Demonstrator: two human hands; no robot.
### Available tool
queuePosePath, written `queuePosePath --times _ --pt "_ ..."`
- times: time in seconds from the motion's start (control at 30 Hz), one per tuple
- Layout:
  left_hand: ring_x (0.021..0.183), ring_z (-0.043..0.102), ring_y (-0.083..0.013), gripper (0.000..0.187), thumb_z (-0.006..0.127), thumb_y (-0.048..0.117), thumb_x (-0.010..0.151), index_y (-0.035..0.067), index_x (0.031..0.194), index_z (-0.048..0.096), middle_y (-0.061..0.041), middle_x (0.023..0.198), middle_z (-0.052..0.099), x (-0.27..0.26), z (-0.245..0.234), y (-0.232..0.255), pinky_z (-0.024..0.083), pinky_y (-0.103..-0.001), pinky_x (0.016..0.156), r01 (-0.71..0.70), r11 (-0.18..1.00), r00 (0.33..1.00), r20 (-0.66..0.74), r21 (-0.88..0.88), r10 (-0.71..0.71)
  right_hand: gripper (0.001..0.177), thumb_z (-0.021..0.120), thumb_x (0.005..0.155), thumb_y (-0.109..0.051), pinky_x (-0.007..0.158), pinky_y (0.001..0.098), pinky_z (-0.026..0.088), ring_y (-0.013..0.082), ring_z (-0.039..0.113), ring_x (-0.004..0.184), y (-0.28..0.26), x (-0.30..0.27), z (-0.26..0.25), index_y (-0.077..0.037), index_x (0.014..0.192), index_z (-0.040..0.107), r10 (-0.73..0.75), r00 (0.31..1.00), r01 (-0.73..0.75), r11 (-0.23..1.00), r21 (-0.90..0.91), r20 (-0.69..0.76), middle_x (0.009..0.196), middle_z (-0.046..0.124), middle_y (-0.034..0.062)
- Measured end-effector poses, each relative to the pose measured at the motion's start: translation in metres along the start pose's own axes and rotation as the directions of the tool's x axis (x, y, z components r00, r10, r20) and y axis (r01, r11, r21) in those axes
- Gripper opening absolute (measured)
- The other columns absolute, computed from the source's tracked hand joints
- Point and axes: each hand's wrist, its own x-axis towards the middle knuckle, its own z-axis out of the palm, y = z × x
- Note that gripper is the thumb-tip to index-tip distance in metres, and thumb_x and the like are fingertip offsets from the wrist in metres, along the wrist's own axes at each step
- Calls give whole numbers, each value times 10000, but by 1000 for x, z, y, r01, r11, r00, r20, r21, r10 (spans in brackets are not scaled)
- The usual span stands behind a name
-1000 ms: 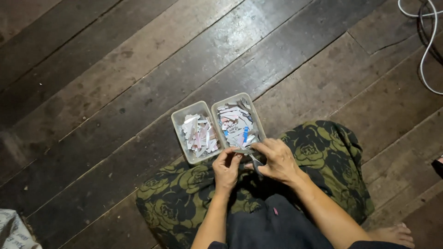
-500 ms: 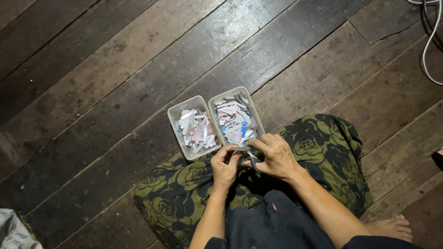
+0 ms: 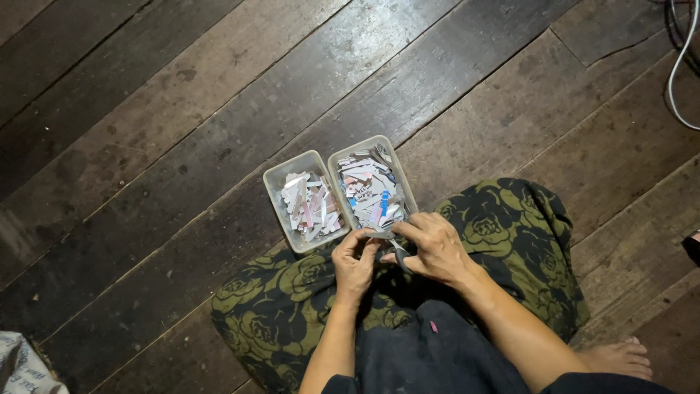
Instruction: A person sitting on a cushion on a wooden floor uses scissors to cut small strips of paper into smaller pieces, moving them between plastic containers.
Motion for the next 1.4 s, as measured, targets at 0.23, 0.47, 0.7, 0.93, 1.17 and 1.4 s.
queuePosePath --times 0.23,0.47,0.7,0.93,1.17,1.4 --pt "731 641 -132 38 784 24 856 6 880 761 -112 720 717 3 -1 1 581 -378 659 7 1000 1000 -1 15 -7 421 808 783 -471 693 388 512 290 639 680 4 -4 4 -179 1061 687 34 999 -34 999 32 25 709 545 58" --pt "738 692 -158 133 805 60 856 10 978 787 -137 791 755 5 -5 6 578 -337 666 23 1000 998 -51 -3 -23 445 923 692 -350 665 422 547 371 725 759 6 8 -1 -106 1018 745 288 956 -288 903 320 48 802 731 150" --pt "850 646 -130 408 791 33 835 -1 1227 685 -130 937 752 6 -9 5 583 -310 756 129 979 990 -27 -159 -135 510 960 622 -293 686 482 554 425 737 868 0 8 -7 -58 1022 750 339 935 -353 850 390 109 935 779 189" --pt "703 606 -62 443 734 -37 834 45 1246 592 -141 904 763 6 -13 2 507 -186 577 138 985 990 25 -108 -136 563 957 589 -492 686 412 545 330 726 762 -3 8 -13 -125 969 762 194 973 -216 955 204 122 773 731 101" --pt "681 615 -115 419 709 -58 811 90 1176 567 -161 869 776 7 -14 -3 455 -202 571 99 995 993 62 11 -100 576 899 645 -586 703 392 512 295 690 761 6 3 -6 -155 991 739 67 994 -75 993 91 88 754 651 72" --pt "740 676 -142 401 726 -46 811 89 1145 550 -150 881 791 6 -15 -6 481 -217 623 44 998 996 81 34 -46 552 855 689 -607 689 382 481 276 660 722 6 3 -4 -176 1011 733 52 992 -58 997 53 114 713 598 50"
